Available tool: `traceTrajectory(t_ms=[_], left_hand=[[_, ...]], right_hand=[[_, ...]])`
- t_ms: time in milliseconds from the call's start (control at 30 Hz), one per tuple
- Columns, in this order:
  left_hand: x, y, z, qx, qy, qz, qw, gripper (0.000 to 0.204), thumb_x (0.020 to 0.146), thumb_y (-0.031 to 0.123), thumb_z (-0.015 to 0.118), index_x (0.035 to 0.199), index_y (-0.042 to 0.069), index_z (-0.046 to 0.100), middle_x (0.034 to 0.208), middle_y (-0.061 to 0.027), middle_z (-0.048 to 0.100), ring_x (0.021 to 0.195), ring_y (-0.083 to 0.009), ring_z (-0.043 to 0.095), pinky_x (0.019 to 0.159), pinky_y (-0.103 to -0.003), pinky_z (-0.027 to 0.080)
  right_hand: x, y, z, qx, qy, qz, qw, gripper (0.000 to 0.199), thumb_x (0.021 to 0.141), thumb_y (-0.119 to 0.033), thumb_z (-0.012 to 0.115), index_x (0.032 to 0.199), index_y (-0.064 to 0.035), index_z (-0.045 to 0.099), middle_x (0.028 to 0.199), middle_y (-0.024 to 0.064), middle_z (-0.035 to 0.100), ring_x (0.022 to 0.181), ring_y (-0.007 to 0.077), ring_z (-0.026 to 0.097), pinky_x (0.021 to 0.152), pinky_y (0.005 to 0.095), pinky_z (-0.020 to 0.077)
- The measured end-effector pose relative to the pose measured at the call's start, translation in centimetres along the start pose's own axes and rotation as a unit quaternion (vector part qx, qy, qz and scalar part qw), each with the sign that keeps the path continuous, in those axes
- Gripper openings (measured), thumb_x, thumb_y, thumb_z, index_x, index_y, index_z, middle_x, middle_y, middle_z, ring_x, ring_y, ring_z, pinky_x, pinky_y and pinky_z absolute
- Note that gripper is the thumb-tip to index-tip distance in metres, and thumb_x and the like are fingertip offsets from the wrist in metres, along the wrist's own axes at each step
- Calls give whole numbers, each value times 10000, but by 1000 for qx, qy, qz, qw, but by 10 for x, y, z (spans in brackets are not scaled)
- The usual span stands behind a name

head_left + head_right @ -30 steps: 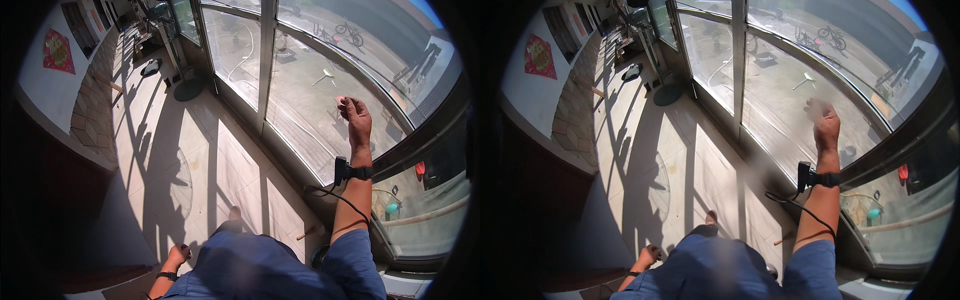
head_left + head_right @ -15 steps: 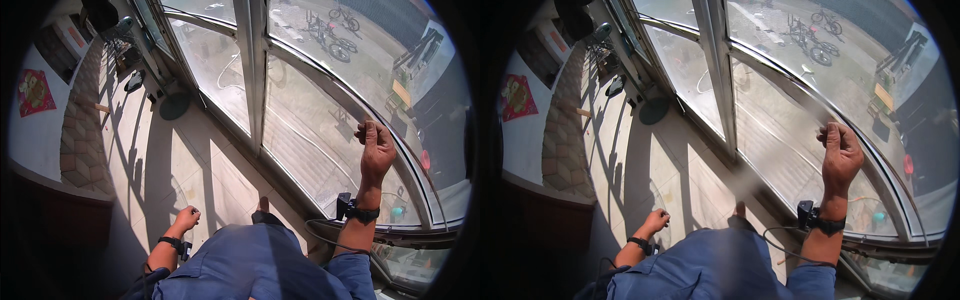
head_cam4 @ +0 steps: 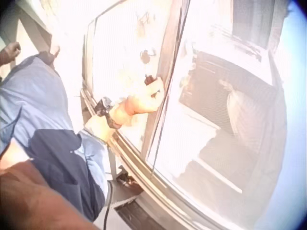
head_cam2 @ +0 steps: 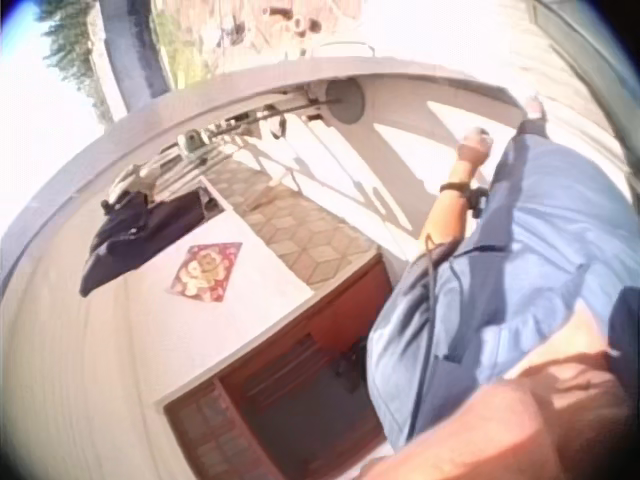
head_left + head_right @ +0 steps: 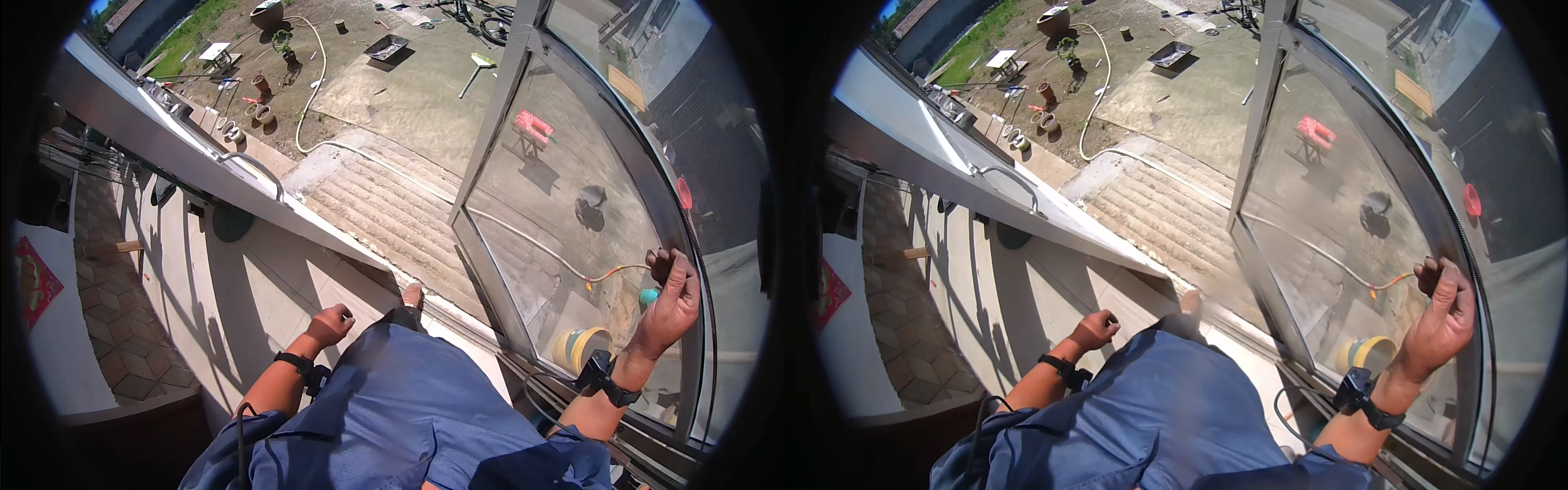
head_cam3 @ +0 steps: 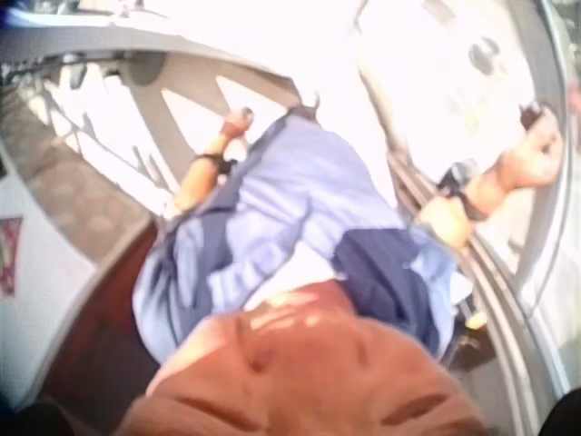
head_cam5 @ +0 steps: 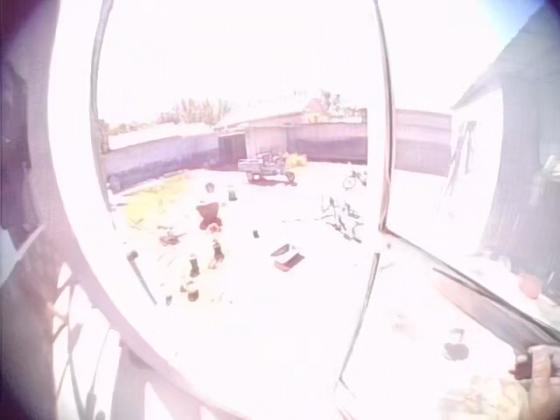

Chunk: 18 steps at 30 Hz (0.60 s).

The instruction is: The person wipes a large yellow panel with a cloth, connects a small white circular fan to a yellow power strip to test it, and then mounts the fan into a red floral-shaped base on the panel while adjusting a metal track at the edge.

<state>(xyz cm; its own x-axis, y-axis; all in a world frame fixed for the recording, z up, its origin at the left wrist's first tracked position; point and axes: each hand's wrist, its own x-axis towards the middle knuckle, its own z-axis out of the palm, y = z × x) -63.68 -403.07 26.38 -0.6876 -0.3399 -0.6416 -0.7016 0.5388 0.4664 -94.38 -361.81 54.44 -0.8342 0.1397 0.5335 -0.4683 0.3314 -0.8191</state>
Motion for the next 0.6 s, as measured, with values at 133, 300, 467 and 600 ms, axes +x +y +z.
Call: traceTrajectory(t_ms=[133,300,467,600], left_hand=[[79,78,-25,23,-33,168,985,223,870,224,654,986,33,656,820,-158,707,742,-297,699,699,-401,542],[155,182,-29,92,-108,214,966,221,818,134,583,994,45,681,959,-187,708,934,-374,669,833,-436,527],[224,239,-38,26,-94,186,978,196,787,93,590,950,61,693,947,-181,711,925,-366,672,827,-424,526],[287,233,-43,-11,-50,150,987,160,787,115,614,912,45,686,890,-180,713,863,-352,685,761,-410,541]], right_hand=[[36,28,-13,-24,44,34,998,296,1052,-227,504,1103,31,638,965,103,695,856,169,676,816,310,555],[68,62,-28,-74,94,35,992,322,1055,-247,495,1119,35,635,986,107,683,869,174,664,828,310,539],[101,89,-33,-156,165,41,973,346,1044,-277,523,1122,40,635,967,117,686,826,178,658,756,288,501],[116,109,-51,-225,244,14,943,355,1040,-286,533,1149,35,640,1003,120,683,809,172,650,740,281,488]])
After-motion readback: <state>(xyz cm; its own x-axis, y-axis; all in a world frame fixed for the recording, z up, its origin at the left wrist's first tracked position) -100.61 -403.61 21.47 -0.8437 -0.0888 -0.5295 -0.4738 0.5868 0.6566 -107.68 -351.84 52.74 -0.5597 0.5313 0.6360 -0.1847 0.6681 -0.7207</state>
